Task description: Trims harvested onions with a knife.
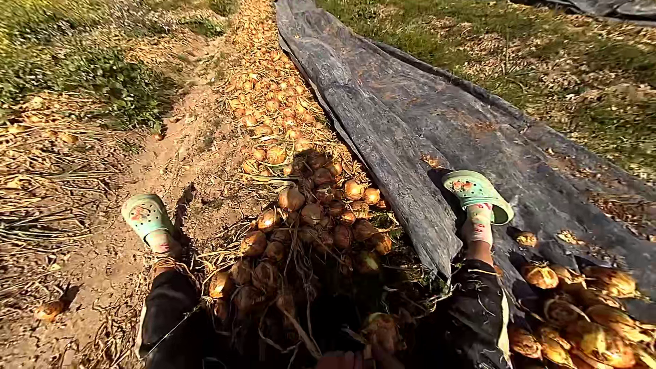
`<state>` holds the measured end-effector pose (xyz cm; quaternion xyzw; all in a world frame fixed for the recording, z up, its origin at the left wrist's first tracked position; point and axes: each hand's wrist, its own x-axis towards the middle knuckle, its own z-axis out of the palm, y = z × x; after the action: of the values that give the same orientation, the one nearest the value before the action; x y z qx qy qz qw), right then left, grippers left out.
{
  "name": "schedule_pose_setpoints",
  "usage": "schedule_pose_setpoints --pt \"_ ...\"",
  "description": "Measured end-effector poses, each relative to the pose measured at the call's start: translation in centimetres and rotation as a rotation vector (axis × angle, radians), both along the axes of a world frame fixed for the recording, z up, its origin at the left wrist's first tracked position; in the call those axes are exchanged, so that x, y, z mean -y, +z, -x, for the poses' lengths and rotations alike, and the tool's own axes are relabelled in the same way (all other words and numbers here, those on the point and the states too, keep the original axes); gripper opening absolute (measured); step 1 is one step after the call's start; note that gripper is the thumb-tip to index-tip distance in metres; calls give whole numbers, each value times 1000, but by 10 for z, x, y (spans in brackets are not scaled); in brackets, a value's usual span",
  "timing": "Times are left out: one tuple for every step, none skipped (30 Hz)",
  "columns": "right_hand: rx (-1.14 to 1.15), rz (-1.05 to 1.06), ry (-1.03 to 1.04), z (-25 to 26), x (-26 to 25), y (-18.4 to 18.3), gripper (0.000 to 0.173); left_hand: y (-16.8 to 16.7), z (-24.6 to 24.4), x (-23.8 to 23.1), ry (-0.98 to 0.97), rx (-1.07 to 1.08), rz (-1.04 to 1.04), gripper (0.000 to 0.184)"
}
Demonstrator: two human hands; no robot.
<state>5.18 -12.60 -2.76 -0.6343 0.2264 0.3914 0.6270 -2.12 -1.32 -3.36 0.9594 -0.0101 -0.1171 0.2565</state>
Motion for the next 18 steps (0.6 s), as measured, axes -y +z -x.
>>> schedule_pose_setpoints --pt "42 -6 -33 -1 6 -22 34 -6 -2 3 20 29 -1 25" --pt "95 -1 -61 -4 10 -31 34 -6 -10 5 13 39 -4 25" --pt "165 19 -106 -9 12 -32 33 1 -24 4 -29 -14 -3 27" --pt "255 39 -143 -15 15 -29 32 15 -44 1 -104 -162 16 34" --pt "366 51 -165 -22 19 -24 32 28 -67 -2 -191 -283 27 39" --pt "499 59 -195 -31 25 -20 28 37 -91 -2 -269 -332 33 41" --pt "629 54 -235 -41 32 -15 24 44 -112 -1 -329 -311 40 42" --pt "743 39 -281 -49 40 -12 21 51 -128 2 -363 -262 50 40" --pt "834 17 -327 -56 51 -9 22 61 -142 6 -373 -201 60 38" --pt "913 12 -373 -60 65 -6 22 71 -154 7 -345 -149 57 37" --pt "1011 6 -415 -65 84 -6 20 82 -166 4 -258 -181 47 39" --pt "1046 -3 -488 -75 100 1 21 84 -176 -4 -119 -187 50 39" --pt "1072 41 -578 -86 114 9 24 81 -187 -19 12 -250 36 39" --pt "1085 113 -632 -97 126 16 32 68 -196 -39 120 -287 12 40" --pt "1056 162 -680 -113 137 18 39 49 -202 -62 206 -299 -21 43" --pt "1046 113 -656 -122 147 19 47 30 -205 -87 280 -305 -30 48" --pt "1040 47 -595 -125 155 19 53 15 -205 -109 334 -313 -32 49" --pt "1034 28 -519 -125 160 15 54 5 -201 -127 366 -319 -42 47"
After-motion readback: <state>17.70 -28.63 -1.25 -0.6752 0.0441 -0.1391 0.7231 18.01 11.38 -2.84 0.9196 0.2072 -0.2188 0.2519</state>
